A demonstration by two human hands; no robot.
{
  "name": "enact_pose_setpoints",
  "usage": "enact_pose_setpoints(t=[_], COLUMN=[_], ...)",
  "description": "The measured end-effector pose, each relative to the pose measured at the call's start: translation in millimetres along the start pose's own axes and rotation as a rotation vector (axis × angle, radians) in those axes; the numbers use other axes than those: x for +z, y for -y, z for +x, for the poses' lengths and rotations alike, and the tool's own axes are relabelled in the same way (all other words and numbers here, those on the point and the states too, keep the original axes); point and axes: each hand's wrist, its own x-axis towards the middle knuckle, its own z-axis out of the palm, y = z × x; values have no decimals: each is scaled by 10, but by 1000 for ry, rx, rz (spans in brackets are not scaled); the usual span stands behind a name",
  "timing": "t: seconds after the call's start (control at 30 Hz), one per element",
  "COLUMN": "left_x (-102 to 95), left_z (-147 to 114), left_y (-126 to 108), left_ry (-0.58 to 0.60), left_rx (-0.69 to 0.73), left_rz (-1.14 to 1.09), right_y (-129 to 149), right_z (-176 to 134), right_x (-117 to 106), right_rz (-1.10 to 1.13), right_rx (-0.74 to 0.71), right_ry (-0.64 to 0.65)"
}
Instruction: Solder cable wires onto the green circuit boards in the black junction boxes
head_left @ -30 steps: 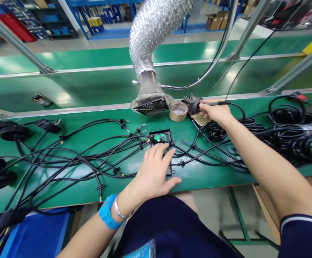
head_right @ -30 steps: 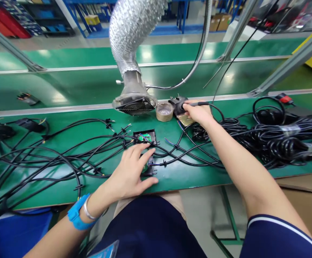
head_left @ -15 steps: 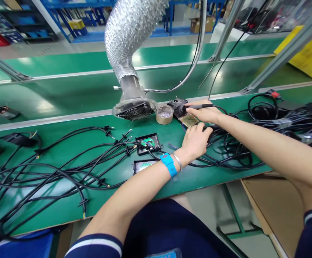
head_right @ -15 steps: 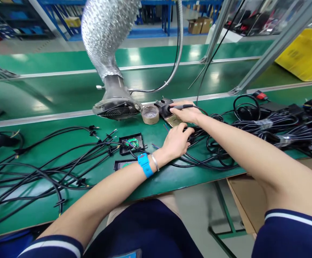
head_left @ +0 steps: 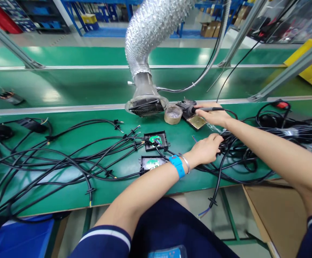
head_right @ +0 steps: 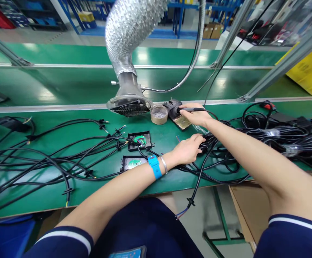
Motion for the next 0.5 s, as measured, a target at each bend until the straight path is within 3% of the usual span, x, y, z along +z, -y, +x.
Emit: enact_pose_setpoints(t=[0.13, 0.27, 0.37, 0.5], left_x=[-2, -162, -271, -297], left_z=[2, 36, 93, 130], left_y=[30, 64, 87, 108], left_ry=[-6, -17, 29, 93], left_rx=[-80, -130, -211, -297], left_rz=[-38, -46, -42, -7], right_y=[-85, -123, -137, -80], right_z=[-154, -249, -311, -341], right_x=[86, 86, -35, -359], right_rz=[19, 89, 192, 443], right_rx=[-35, -63, -36, 4], right_ry=[-65, -79, -115, -235])
